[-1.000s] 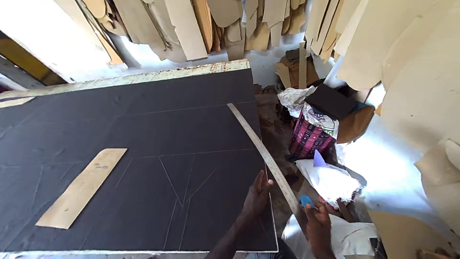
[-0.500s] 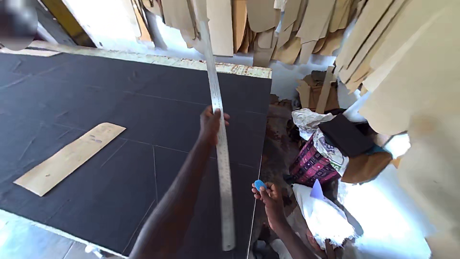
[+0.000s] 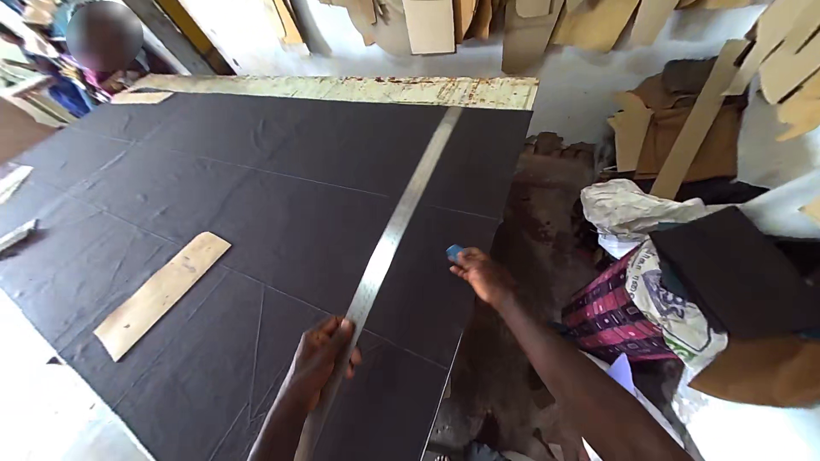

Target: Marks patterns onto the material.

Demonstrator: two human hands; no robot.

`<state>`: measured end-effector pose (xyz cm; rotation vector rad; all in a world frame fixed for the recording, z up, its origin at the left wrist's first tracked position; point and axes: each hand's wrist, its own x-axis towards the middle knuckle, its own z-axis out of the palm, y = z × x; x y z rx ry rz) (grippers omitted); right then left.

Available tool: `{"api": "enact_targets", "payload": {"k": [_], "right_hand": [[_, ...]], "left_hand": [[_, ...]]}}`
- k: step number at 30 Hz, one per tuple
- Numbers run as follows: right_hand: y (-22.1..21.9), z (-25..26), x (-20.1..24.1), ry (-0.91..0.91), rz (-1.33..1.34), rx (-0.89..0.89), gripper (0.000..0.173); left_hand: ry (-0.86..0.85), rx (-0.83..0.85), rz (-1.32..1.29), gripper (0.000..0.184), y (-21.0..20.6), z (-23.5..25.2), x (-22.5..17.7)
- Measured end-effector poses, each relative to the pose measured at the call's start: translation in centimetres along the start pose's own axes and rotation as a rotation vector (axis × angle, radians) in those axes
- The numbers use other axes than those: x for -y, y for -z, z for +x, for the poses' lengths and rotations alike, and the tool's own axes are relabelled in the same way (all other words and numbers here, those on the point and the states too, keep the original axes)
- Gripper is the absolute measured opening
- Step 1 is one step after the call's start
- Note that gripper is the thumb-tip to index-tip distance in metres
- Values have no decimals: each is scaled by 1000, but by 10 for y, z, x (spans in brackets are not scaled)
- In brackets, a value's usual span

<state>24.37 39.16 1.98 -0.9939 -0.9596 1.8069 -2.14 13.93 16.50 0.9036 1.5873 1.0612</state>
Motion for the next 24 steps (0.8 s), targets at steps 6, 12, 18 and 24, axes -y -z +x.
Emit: {"api": "enact_targets", "payload": {"k": [6, 12, 18, 24], "right_hand": [[45, 36, 53, 188, 30, -260, 34], [-6, 54, 34, -114, -41, 99, 28], [89, 110, 78, 135, -102, -381, 38], [117, 127, 123, 216, -155, -269, 12]], "left_hand": [[21, -12, -79, 32, -22, -19, 59], [53, -43, 18, 37, -33, 5, 68], [169, -5, 107, 42, -31, 39, 91], [90, -150, 372, 55, -73, 33, 113]]}}
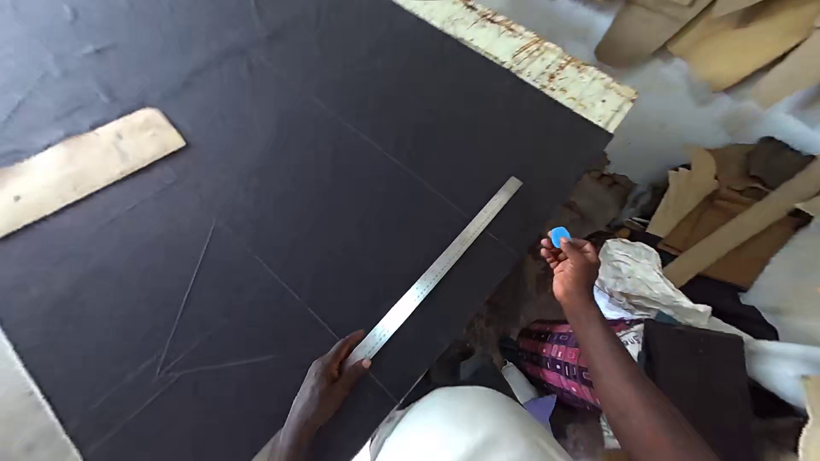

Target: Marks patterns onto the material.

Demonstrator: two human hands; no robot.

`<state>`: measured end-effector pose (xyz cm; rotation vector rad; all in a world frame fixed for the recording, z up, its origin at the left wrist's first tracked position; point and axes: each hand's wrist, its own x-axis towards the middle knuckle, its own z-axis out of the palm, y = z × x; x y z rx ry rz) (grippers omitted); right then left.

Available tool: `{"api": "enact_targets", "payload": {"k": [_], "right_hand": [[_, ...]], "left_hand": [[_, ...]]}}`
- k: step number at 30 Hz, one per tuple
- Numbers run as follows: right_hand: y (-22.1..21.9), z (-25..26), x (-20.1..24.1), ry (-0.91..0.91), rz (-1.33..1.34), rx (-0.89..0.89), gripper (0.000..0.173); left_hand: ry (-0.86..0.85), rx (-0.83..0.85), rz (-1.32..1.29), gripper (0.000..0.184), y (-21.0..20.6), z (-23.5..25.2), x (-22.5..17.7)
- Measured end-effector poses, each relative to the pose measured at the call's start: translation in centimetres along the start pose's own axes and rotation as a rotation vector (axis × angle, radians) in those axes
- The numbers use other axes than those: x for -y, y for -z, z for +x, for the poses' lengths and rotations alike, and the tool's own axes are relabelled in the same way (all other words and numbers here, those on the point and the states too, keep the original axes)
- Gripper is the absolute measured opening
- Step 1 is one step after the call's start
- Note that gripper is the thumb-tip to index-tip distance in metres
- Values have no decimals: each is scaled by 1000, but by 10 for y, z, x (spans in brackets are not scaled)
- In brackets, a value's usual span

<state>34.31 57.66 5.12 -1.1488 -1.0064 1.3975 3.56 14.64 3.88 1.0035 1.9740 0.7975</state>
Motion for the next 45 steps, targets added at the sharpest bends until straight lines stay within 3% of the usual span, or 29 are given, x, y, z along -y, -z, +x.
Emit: {"api": "enact_targets", "payload": {"k": [3, 5, 8, 10, 12, 14, 17, 22, 26, 28, 33, 38, 45], "right_hand": [[-23, 13, 4, -176, 58, 266, 16], [-39, 32, 2, -337, 136, 415, 23], [-61, 64, 0, -477, 44, 592, 15], [-72, 78, -3, -284, -358, 693, 21], [-74, 98, -8, 130, -838, 857, 33], [-72, 119, -14, 412, -1166, 1022, 53], [-70, 133, -11, 515, -1334, 1171, 51], [-52, 139, 2, 523, -1377, 1248, 43], [-51, 140, 8, 512, -1363, 1311, 58], [-51, 141, 6, 526, -1381, 1335, 56], [-47, 111, 38, 516, -1388, 1310, 42], [-35, 116, 32, 539, -1347, 1346, 50], [-27, 111, 35, 524, -1302, 1321, 45]], "left_hand": [[-66, -163, 246, 65, -26, -12, -9], [-58, -283, 363, 59, -44, -20, -11], [-34, -479, 452, 48, -68, -27, -15], [2, -547, 457, 44, -78, -30, -19], [22, -580, 441, 43, -84, -30, -25], [46, -576, 398, 43, -85, -31, -30], [63, -539, 336, 44, -83, -39, -34], [88, -504, 242, 43, -91, -56, -48], [103, -474, 250, 44, -96, -63, -42], [116, -457, 280, 45, -97, -65, -42], [171, -449, 344, 42, -94, -79, -42], [207, -473, 326, 46, -99, -92, -38], [203, -491, 321, 38, -104, -93, -37]]}}
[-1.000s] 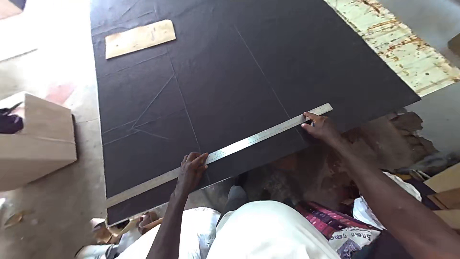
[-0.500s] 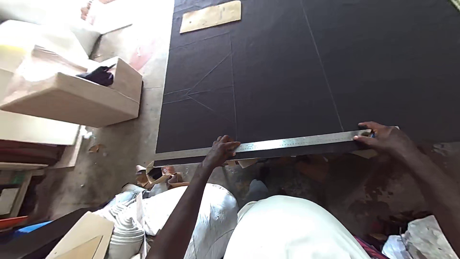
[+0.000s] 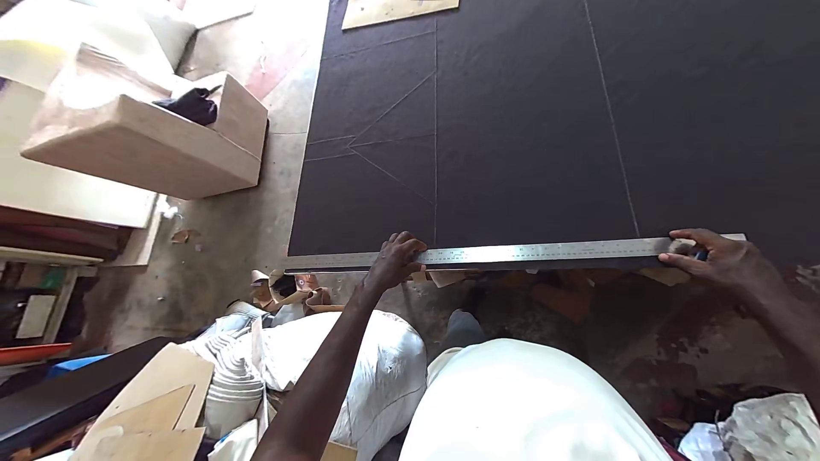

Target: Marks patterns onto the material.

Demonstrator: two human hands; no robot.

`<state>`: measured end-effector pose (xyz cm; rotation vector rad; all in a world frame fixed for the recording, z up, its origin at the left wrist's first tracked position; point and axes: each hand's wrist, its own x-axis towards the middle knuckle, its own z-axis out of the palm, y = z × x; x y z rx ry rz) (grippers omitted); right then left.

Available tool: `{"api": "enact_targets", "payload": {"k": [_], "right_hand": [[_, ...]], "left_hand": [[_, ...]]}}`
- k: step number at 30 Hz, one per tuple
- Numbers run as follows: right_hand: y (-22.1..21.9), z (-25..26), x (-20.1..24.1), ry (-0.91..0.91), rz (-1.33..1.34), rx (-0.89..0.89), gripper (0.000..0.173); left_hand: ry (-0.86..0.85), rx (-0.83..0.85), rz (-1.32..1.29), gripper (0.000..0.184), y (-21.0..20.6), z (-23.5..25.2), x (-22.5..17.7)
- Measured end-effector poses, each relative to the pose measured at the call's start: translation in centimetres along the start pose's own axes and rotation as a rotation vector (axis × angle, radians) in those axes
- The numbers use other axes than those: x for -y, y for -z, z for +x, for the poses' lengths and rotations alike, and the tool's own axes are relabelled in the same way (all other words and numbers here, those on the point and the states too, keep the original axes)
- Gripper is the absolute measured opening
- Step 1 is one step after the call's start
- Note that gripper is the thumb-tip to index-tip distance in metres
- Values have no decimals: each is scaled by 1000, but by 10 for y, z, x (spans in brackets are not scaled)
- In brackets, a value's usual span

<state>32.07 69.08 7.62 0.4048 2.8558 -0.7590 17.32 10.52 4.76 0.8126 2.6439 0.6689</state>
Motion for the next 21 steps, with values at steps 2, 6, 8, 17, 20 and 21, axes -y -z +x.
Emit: {"api": "enact_targets", "payload": {"k": [2, 6, 8, 17, 20, 21], "right_hand": [[-1, -1, -3, -3, 8, 0, 44], [2, -5, 0, 0, 18, 6, 43], [4, -7, 2, 8, 25, 5, 42], [2, -7, -3, 14, 30, 0, 42], [1, -6, -5, 13, 24, -1, 43], [0, -6, -8, 18, 21, -5, 43]], "left_hand": [[-3, 6, 1, 37, 0, 0, 1], [-14, 12, 3, 36, -1, 0, 3], [-9, 16, 0, 36, -1, 1, 2], [-7, 21, -27, 37, -1, -1, 3], [-27, 8, -30, 36, -3, -1, 5], [-27, 8, -34, 36, -3, -1, 5]]}}
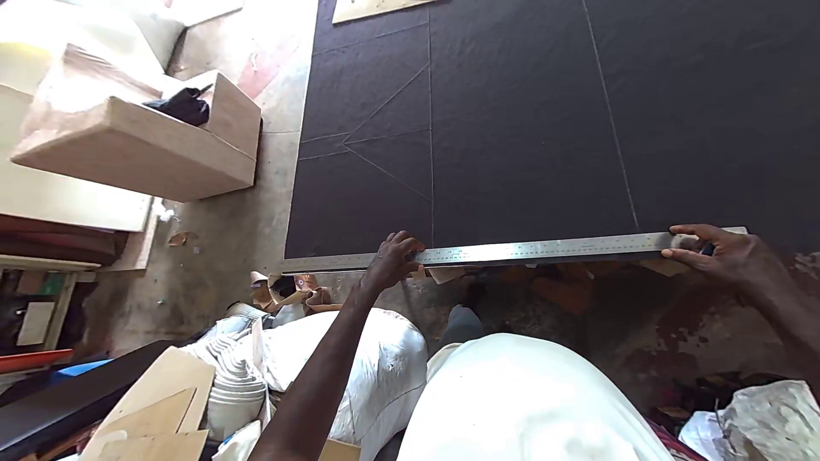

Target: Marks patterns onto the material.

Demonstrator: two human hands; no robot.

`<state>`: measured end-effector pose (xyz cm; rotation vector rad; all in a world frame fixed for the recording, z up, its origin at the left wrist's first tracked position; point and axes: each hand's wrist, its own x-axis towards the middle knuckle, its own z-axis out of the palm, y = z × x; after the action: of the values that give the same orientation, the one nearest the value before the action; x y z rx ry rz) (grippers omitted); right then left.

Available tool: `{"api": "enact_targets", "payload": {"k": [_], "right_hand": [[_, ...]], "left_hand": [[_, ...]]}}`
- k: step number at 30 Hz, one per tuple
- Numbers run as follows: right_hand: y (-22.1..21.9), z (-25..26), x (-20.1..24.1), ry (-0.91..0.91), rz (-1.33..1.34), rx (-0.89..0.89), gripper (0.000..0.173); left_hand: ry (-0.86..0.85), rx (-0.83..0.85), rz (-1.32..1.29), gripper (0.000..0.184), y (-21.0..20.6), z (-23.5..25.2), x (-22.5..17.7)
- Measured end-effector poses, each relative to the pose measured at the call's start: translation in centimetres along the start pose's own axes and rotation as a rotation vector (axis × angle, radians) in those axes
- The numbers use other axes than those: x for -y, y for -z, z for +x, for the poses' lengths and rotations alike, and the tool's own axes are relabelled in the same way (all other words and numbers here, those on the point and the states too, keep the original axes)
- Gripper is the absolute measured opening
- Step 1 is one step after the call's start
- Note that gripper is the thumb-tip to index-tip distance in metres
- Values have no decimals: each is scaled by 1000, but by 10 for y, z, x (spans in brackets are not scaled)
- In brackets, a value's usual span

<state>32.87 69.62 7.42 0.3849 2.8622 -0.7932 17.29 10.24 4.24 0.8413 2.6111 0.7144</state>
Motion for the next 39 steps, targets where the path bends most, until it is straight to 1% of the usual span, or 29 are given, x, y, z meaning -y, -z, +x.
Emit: {"api": "enact_targets", "payload": {"k": [5, 8, 10, 17, 21, 28, 34, 37, 39], "right_hand": [[-2, 2, -9, 9, -12, 5, 44], [-16, 14, -43, 106, -4, -22, 48], [-17, 14, -51, 142, 7, -47, 47], [-12, 16, -49, 103, -29, 12, 46], [-11, 18, -51, 137, 16, 2, 44], [-10, 22, -52, 140, -18, 40, 41], [-4, 24, -53, 175, -32, 63, 39], [-4, 25, -53, 220, -14, 65, 39], [-4, 25, -54, 221, -24, 53, 39]], "left_hand": [[-8, -7, -29, 35, -1, 0, 3], [-43, -20, -38, 33, 4, -5, 3], [-48, -23, -51, 32, 3, -7, -3], [-4, -72, -47, 37, -7, -9, 11], [-11, -84, -42, 39, -12, -11, 17], [-6, -103, -28, 39, -13, -14, 21], [-15, -113, -24, 36, -13, -13, 17], [-37, -140, -10, 33, -9, -16, 9], [-15, -124, -31, 31, -6, -17, -2]]}}
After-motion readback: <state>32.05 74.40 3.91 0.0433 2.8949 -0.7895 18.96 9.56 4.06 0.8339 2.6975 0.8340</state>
